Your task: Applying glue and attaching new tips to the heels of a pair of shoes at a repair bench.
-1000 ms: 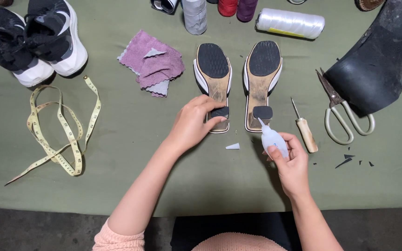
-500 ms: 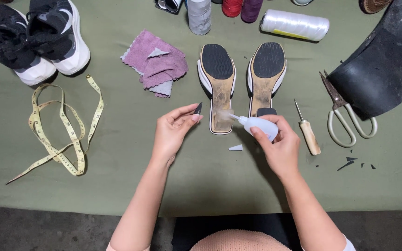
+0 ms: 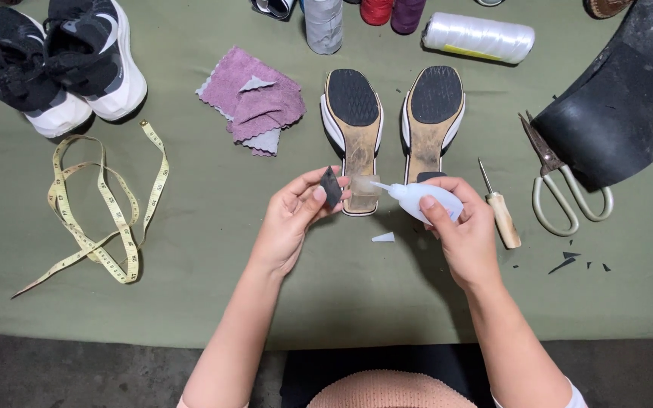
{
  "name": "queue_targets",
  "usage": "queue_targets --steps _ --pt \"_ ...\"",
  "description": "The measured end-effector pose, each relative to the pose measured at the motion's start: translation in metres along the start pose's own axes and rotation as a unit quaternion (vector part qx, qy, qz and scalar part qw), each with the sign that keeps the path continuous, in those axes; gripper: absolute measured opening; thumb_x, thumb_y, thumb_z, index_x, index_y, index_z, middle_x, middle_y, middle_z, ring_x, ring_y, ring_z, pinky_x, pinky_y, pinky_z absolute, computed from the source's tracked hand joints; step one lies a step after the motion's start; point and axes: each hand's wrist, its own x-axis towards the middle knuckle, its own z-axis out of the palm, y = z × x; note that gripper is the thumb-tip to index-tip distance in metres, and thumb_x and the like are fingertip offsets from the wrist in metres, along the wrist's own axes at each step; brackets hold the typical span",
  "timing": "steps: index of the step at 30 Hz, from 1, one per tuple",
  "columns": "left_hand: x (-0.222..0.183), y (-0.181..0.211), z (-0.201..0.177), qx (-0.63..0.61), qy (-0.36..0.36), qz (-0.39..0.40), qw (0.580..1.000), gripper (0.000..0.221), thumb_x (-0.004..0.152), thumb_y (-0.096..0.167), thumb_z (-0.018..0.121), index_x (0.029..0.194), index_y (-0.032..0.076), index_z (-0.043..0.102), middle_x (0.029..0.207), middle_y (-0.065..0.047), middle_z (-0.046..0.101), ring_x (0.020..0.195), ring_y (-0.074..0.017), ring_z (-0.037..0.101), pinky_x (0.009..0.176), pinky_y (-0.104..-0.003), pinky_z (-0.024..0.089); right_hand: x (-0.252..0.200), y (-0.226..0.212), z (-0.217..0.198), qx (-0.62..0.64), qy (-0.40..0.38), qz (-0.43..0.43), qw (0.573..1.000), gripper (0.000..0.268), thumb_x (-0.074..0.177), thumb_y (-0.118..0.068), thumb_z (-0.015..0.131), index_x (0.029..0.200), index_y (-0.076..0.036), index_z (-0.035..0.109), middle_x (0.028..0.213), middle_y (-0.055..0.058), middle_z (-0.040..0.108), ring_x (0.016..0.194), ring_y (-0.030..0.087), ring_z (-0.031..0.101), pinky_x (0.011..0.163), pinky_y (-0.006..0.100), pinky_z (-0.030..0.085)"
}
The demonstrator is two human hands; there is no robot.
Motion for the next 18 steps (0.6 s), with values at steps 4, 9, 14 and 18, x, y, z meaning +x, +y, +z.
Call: queue_targets --steps 4,9,14,18 --pt "0.001 -0.013 -0.007 -0.035 -0.015 0.006 0.999 0.043 0.100 0.014 0.063 0.138 -0.007 0.059 0.127 -0.020 0.070 0.113 -0.0210 0.070 0.100 -0.032 0.059 0.000 -0.026 -0.002 -0.006 -0.027 -0.012 1.000 0.021 0.093 -0.014 0.075 0.111 -0.003 0.072 0.074 0.003 0.061 0.066 0.006 0.052 0.059 0.020 0.048" --pt "-0.003 -0.018 -0.003 -0.084 -0.027 -0.011 0.996 0.045 0.097 0.015 0.068 0.135 -0.006 0.061 0.123 -0.019 0.072 0.110 -0.0207 0.071 0.098 -0.032 0.060 0.001 -0.047 0.002 -0.043 -0.073 -0.033 0.996 0.021 0.088 -0.012 0.080 0.107 -0.003 0.075 0.072 0.005 0.065 0.066 0.008 0.052 0.061 0.022 0.049" --pt "-0.003 -0.023 0.002 -0.130 -0.035 -0.019 0.991 0.044 0.096 0.015 0.070 0.134 -0.006 0.062 0.122 -0.018 0.073 0.109 -0.0205 0.072 0.096 -0.033 0.060 0.005 -0.060 0.007 -0.077 -0.086 -0.041 0.992 0.021 0.087 -0.011 0.080 0.107 -0.005 0.076 0.073 0.005 0.067 0.067 0.008 0.052 0.063 0.023 0.050" --pt "-0.003 -0.015 0.013 -0.129 -0.037 -0.016 0.991 0.042 0.096 0.014 0.071 0.133 -0.004 0.062 0.120 -0.015 0.074 0.108 -0.0188 0.072 0.097 -0.032 0.059 0.006 -0.065 0.010 -0.095 -0.077 -0.046 0.991 0.020 0.089 -0.012 0.080 0.108 -0.006 0.076 0.076 0.006 0.068 0.070 0.009 0.054 0.066 0.025 0.051"
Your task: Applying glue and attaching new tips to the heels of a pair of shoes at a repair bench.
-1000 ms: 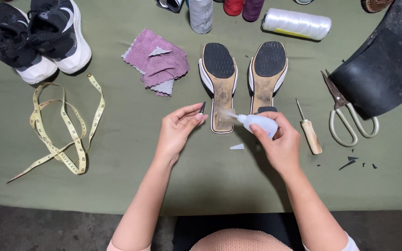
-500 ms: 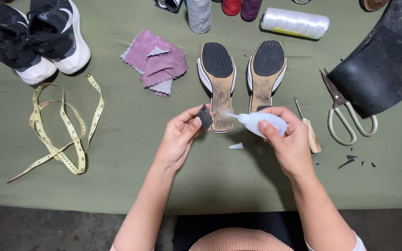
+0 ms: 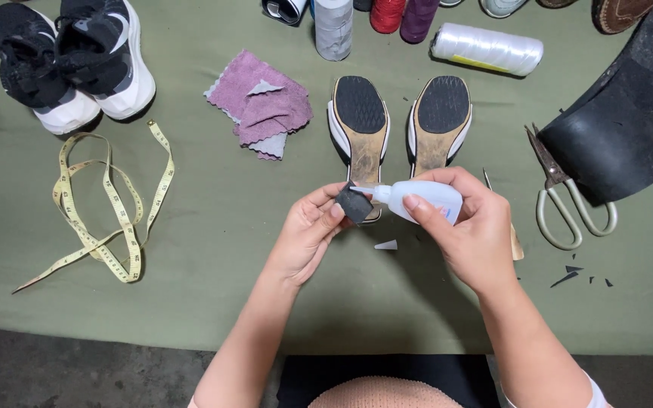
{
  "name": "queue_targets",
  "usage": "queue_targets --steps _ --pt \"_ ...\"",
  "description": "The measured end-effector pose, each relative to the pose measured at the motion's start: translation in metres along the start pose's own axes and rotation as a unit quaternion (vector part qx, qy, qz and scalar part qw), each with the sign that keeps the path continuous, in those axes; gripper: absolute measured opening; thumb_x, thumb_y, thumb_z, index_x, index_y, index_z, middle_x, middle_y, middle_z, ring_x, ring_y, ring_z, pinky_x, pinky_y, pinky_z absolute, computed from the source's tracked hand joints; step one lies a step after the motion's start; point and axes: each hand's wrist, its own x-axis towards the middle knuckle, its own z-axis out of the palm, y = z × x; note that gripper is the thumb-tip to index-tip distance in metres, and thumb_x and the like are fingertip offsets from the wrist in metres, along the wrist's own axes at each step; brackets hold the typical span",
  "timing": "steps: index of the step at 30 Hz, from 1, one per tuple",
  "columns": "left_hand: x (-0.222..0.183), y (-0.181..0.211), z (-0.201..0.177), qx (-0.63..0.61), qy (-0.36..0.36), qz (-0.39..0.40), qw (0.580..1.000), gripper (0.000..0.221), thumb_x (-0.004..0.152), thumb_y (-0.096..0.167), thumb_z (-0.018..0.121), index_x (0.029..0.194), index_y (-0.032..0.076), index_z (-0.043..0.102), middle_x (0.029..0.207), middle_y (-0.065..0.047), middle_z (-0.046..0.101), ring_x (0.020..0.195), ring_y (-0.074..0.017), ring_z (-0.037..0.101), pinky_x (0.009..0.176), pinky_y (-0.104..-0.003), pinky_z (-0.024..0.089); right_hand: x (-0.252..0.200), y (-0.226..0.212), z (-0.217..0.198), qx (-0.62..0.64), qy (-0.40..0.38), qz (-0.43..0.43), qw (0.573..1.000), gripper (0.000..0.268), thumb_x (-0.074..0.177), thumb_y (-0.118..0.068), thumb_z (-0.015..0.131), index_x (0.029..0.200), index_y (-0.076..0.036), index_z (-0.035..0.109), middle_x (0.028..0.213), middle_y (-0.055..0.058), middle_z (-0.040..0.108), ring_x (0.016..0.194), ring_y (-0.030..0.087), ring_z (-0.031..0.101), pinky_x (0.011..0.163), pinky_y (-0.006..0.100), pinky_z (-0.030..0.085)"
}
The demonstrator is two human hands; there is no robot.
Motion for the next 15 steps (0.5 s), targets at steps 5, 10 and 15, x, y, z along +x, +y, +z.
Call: queue_targets --steps 5,10,15 --pt "0.003 0.003 0.003 0.000 0.000 0.007 1.000 0.040 0.095 0.014 0.072 0.130 -0.004 0.064 0.112 -0.013 0.076 0.104 -0.0169 0.073 0.096 -0.030 0.059 0.000 -0.009 0.002 -0.013 0.013 -0.003 1.000 0.019 0.090 -0.011 0.079 0.108 -0.005 0.075 0.076 0.008 0.069 0.071 0.011 0.056 0.067 0.027 0.053" --pt "0.007 -0.010 -0.013 0.009 0.008 0.000 1.000 0.037 0.096 0.014 0.071 0.129 -0.004 0.065 0.107 -0.012 0.076 0.099 -0.0151 0.073 0.094 -0.028 0.060 -0.001 -0.015 0.002 -0.026 0.012 -0.006 1.000 0.019 0.089 -0.011 0.080 0.107 -0.007 0.076 0.076 0.009 0.070 0.072 0.011 0.058 0.067 0.028 0.055" --pt "0.004 0.000 0.003 -0.011 0.001 0.005 1.000 0.037 0.095 0.015 0.072 0.125 -0.005 0.066 0.106 -0.014 0.077 0.098 -0.0174 0.073 0.095 -0.030 0.058 -0.003 -0.023 0.004 -0.033 0.002 -0.003 0.999 0.019 0.088 -0.011 0.081 0.105 -0.007 0.076 0.075 0.011 0.070 0.071 0.013 0.059 0.066 0.031 0.057"
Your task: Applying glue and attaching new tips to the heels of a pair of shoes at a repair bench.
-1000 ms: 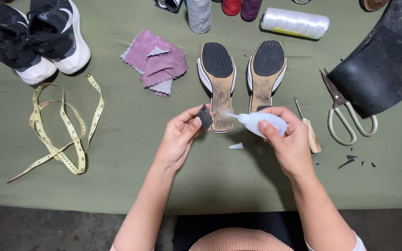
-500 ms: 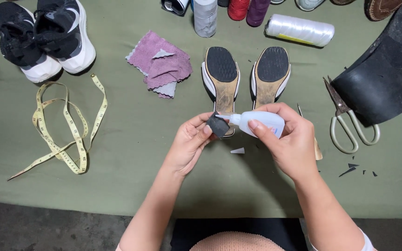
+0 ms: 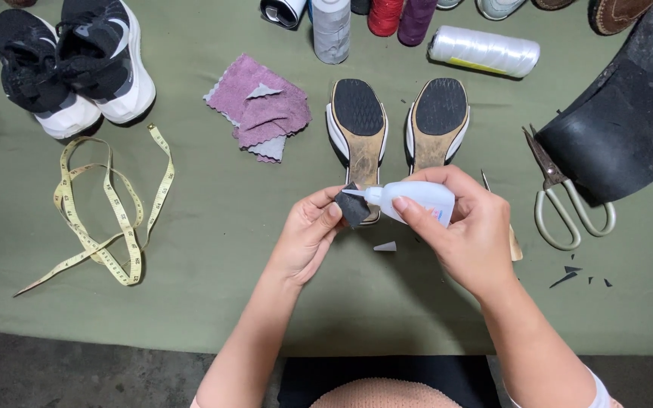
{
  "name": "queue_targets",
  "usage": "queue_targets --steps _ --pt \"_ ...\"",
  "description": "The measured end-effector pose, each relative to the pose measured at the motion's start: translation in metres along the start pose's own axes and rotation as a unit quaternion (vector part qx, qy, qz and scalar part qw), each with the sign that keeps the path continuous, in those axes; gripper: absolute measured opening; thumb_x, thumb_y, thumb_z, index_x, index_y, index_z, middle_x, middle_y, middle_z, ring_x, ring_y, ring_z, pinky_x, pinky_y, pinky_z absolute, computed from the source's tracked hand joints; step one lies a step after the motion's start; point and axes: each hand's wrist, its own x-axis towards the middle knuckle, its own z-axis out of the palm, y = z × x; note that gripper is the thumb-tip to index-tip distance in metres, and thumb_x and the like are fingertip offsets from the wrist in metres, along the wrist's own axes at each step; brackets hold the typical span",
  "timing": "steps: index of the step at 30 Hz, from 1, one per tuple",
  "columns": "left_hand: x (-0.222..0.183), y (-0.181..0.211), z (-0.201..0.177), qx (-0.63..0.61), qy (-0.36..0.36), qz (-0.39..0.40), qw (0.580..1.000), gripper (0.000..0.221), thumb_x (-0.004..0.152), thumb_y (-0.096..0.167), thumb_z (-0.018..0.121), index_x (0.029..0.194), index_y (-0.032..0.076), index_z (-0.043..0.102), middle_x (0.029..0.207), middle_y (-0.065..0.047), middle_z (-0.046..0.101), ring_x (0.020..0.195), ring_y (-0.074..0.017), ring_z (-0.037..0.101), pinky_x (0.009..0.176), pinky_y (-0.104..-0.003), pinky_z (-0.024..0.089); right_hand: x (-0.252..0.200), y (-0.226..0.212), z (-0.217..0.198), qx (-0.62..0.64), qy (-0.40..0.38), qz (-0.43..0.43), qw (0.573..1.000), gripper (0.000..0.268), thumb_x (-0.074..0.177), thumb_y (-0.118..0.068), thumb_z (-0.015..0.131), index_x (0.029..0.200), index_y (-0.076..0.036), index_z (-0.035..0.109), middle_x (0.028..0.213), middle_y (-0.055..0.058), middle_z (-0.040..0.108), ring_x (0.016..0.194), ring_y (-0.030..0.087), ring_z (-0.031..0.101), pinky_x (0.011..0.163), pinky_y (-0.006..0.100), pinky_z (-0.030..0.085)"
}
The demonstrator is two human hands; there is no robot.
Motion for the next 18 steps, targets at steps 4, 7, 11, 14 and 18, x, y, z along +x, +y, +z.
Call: queue_targets --steps 4,7,11,14,18 --pt "0.000 -0.001 -0.002 -0.008 -0.003 0.000 1.000 0.036 0.094 0.015 0.073 0.123 -0.006 0.067 0.105 -0.016 0.077 0.098 -0.0188 0.073 0.094 -0.032 0.058 -0.002 -0.004 0.002 -0.016 -0.005 0.000 1.000 0.019 0.087 -0.013 0.081 0.104 -0.007 0.076 0.073 0.013 0.071 0.070 0.014 0.060 0.064 0.034 0.058" --pt "0.001 -0.002 -0.004 -0.004 -0.003 0.000 1.000 0.035 0.094 0.016 0.073 0.121 -0.005 0.068 0.104 -0.014 0.077 0.098 -0.0177 0.074 0.094 -0.031 0.058 -0.002 -0.008 0.002 -0.023 -0.008 0.000 1.000 0.019 0.087 -0.013 0.081 0.104 -0.007 0.076 0.073 0.014 0.072 0.070 0.014 0.060 0.064 0.035 0.059" --pt "-0.001 0.004 0.005 -0.004 -0.003 0.002 1.000 0.035 0.093 0.018 0.074 0.119 -0.005 0.069 0.100 -0.012 0.077 0.094 -0.0160 0.073 0.092 -0.030 0.058 -0.002 -0.009 0.001 -0.039 -0.011 -0.013 0.999 0.019 0.086 -0.013 0.082 0.103 -0.008 0.076 0.071 0.015 0.071 0.067 0.015 0.061 0.061 0.036 0.059" --pt "0.000 0.002 0.003 -0.006 -0.003 0.001 1.000 0.033 0.094 0.019 0.074 0.117 -0.005 0.070 0.099 -0.012 0.078 0.094 -0.0153 0.073 0.091 -0.030 0.059 -0.003 -0.012 0.000 -0.050 -0.015 -0.020 0.998 0.019 0.086 -0.015 0.082 0.102 -0.008 0.076 0.069 0.015 0.072 0.066 0.015 0.060 0.060 0.035 0.059" --pt "0.000 0.000 0.000 -0.004 -0.006 -0.001 1.000 0.030 0.094 0.017 0.073 0.116 -0.004 0.070 0.099 -0.011 0.078 0.094 -0.0159 0.074 0.091 -0.030 0.059 -0.003 -0.014 0.000 -0.074 -0.012 -0.034 0.997 0.019 0.085 -0.015 0.083 0.102 -0.008 0.076 0.070 0.017 0.072 0.065 0.017 0.062 0.058 0.037 0.060"
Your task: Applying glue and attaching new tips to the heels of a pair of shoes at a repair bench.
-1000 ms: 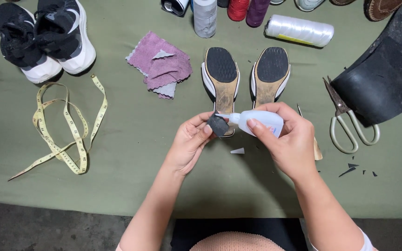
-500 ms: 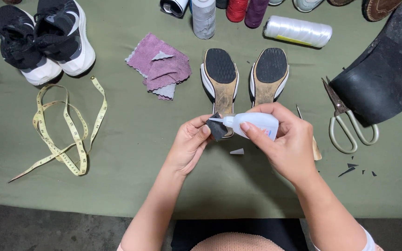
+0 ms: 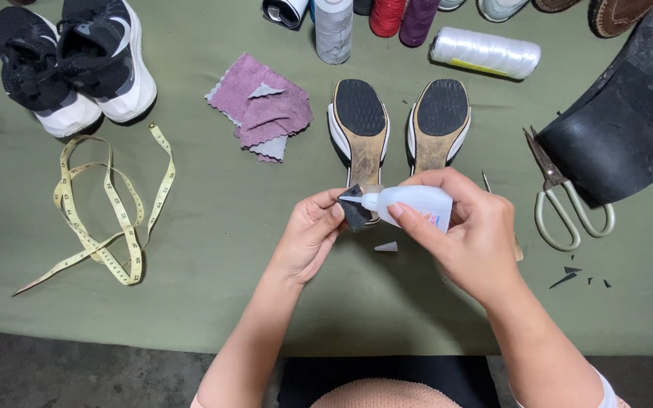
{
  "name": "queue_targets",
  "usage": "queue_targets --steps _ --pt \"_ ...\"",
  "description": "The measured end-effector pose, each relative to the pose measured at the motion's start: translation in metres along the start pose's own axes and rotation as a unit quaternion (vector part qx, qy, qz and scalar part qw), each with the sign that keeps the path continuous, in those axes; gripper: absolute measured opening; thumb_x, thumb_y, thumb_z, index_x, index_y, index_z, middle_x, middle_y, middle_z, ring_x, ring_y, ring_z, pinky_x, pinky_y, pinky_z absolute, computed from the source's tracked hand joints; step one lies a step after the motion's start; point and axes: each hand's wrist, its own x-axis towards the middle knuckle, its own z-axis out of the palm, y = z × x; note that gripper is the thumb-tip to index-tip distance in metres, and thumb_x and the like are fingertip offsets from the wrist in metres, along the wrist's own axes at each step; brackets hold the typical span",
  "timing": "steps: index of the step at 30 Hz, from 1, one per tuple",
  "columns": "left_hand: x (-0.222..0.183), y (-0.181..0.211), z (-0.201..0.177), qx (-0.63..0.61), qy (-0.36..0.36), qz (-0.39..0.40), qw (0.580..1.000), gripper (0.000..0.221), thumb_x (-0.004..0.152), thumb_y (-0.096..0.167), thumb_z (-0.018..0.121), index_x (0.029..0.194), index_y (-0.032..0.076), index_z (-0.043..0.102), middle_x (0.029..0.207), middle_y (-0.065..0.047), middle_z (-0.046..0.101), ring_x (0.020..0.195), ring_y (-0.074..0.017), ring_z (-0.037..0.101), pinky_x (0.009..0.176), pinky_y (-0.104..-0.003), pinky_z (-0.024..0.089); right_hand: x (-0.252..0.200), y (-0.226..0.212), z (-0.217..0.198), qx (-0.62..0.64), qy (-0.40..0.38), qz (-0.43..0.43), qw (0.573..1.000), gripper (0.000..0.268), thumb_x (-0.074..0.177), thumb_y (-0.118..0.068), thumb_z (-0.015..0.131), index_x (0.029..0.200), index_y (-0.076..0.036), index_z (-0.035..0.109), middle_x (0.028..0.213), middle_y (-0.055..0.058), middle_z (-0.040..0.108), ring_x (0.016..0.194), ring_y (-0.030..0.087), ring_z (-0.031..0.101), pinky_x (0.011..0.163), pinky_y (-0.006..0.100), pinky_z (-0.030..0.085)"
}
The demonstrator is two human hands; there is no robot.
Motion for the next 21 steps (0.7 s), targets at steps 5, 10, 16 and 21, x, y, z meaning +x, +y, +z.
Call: queue_targets --steps 5,10,16,21 --pt "-0.001 0.004 0.004 -0.002 -0.002 0.000 1.000 0.029 0.094 0.017 0.073 0.114 -0.004 0.070 0.098 -0.012 0.078 0.094 -0.0165 0.074 0.092 -0.031 0.058 0.001 -0.002 -0.001 -0.017 0.002 -0.008 1.000 0.019 0.085 -0.014 0.083 0.102 -0.009 0.076 0.071 0.017 0.072 0.064 0.018 0.062 0.058 0.038 0.060" --pt "-0.001 0.009 0.008 0.002 0.009 0.005 1.000 0.026 0.095 0.016 0.073 0.112 -0.003 0.070 0.098 -0.012 0.077 0.094 -0.0165 0.073 0.093 -0.032 0.058 0.004 0.012 0.001 -0.002 0.005 0.011 1.000 0.018 0.087 -0.015 0.082 0.104 -0.011 0.076 0.068 0.014 0.070 0.064 0.015 0.060 0.058 0.035 0.059" --pt "-0.001 0.003 0.001 0.010 0.012 -0.005 1.000 0.026 0.095 0.017 0.072 0.113 -0.002 0.070 0.097 -0.012 0.077 0.094 -0.0156 0.072 0.093 -0.031 0.058 0.000 0.010 0.002 0.015 0.010 0.011 1.000 0.018 0.086 -0.014 0.081 0.103 -0.010 0.076 0.069 0.014 0.071 0.066 0.015 0.061 0.059 0.036 0.059" --pt "-0.002 0.006 0.008 0.009 0.007 -0.003 1.000 0.025 0.095 0.017 0.073 0.111 -0.003 0.071 0.096 -0.012 0.078 0.093 -0.0159 0.073 0.092 -0.031 0.058 0.001 0.006 0.003 -0.011 0.013 -0.020 1.000 0.019 0.085 -0.015 0.084 0.102 -0.009 0.076 0.071 0.017 0.072 0.063 0.020 0.064 0.057 0.039 0.058"
